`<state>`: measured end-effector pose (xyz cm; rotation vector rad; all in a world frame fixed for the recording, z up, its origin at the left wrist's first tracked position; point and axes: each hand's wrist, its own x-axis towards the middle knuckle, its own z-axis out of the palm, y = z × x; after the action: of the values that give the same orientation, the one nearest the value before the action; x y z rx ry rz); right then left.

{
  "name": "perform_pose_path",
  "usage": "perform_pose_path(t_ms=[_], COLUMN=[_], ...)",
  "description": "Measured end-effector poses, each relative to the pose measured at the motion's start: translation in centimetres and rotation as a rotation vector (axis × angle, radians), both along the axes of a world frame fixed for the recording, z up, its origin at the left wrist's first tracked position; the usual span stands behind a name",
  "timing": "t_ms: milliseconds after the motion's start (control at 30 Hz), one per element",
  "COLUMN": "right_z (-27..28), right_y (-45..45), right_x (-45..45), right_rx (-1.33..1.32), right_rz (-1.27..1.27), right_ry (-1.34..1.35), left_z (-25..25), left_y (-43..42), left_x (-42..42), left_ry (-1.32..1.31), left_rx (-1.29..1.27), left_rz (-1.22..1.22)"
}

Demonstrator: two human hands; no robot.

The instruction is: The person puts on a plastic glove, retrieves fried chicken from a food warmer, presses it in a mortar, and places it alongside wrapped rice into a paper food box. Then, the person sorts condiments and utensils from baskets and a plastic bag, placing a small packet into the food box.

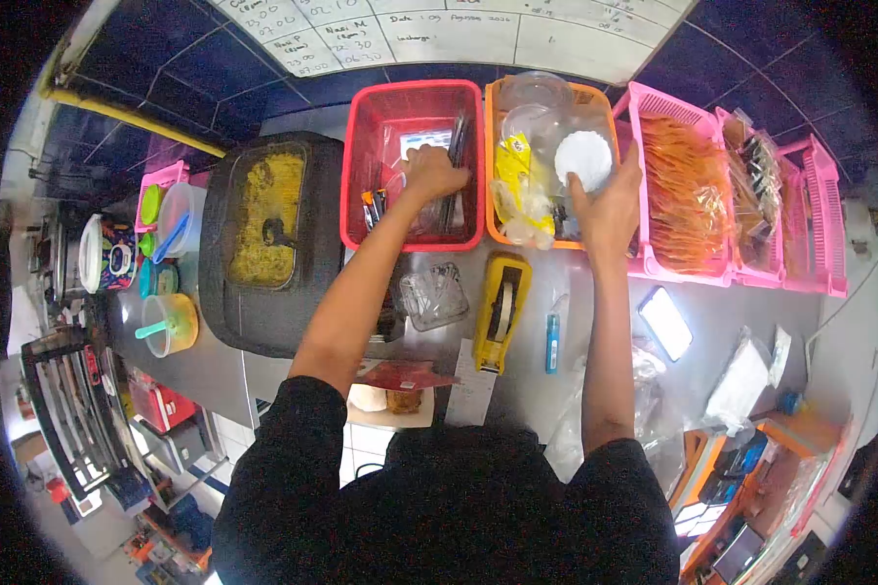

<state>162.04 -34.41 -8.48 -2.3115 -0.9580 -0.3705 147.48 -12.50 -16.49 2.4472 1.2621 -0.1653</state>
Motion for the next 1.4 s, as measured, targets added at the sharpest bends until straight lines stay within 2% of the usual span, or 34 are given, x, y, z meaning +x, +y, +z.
perform_pose_path(t_ms=[100, 133, 200, 267, 333, 367, 433, 467, 500, 567, 667, 767, 800, 900, 1033, 1133, 1233, 1333, 1400], right_z=[1.9, 2.5, 3.3, 2.6, 2.1, 1.9, -1.4, -3.5, -5.4, -7.9, -9.8, -11.6, -10.2, -8.7, -10.5, -11.6, -10.1, -9.8, -9.7], right_y=[0.5, 0.8, 2.2, 4.5, 6.7, 8.0, 11.3, 13.0, 14.6, 17.5, 20.5, 22.1, 21.8, 21.1, 22.1, 23.7, 23.4, 23.0, 23.2], right_x=[-1.1, -1.5, -2.5, -4.1, -6.4, -7.5, -8.9, -9.3, -9.7, -11.4, -13.5, -15.3, -15.8, -16.5, -16.5, -16.9, -17.5, -16.6, -16.2], right_rx=[-0.022, -0.007, 0.103, 0.146, 0.178, 0.191, 0.173, 0.035, -0.102, -0.078, -0.195, -0.42, -0.51, -0.505, -0.528, -0.414, -0.37, -0.422, -0.305], right_rz=[0.017, 0.03, 0.103, 0.265, 0.411, 0.478, 0.608, 0.688, 0.767, 0.885, 0.819, 0.737, 0.675, 0.622, 0.56, 0.394, 0.29, 0.532, 0.507], right_ry=[-0.046, -0.093, -0.216, -0.082, 0.038, 0.09, 0.385, 0.429, 0.472, 0.729, 0.739, 0.689, 0.646, 0.655, 0.643, 0.816, 0.795, 0.776, 0.92], left_z=[-0.2, 1.2, 1.3, 4.0, 8.5, 9.4, 10.6, 12.4, 12.1, 12.4, 12.7, 13.2, 13.6, 12.8, 12.2, 12.2, 11.5, 10.6, 10.2], left_y=[1.8, 2.6, 4.8, 5.5, 5.6, 6.3, 7.3, 6.8, 7.9, 8.4, 7.9, 7.8, 7.2, 6.9, 7.2, 6.7, 6.5, 6.5, 6.5], left_x=[-0.9, -1.6, -2.6, -4.1, -6.0, -6.8, -8.6, -9.4, -10.5, -12.5, -14.9, -18.2, -18.6, -20.3, -21.9, -22.2, -22.2, -22.3, -22.2], left_ry=[-0.263, -0.401, -0.631, -0.837, -0.933, -0.939, -1.07, -1.076, -1.109, -1.285, -1.414, -1.284, -1.306, -1.336, -1.381, -1.415, -1.435, -1.455, -1.476], left_rx=[-0.072, -0.261, -0.317, -0.451, -0.49, -0.415, -0.393, -0.362, -0.42, -0.515, -0.529, -0.526, -0.533, -0.554, -0.66, -0.702, -0.746, -0.79, -0.8], left_rz=[0.123, 0.132, 0.227, 0.289, 0.321, 0.333, 0.292, 0.311, 0.342, 0.327, 0.409, 0.48, 0.488, 0.513, 0.499, 0.56, 0.561, 0.587, 0.596])
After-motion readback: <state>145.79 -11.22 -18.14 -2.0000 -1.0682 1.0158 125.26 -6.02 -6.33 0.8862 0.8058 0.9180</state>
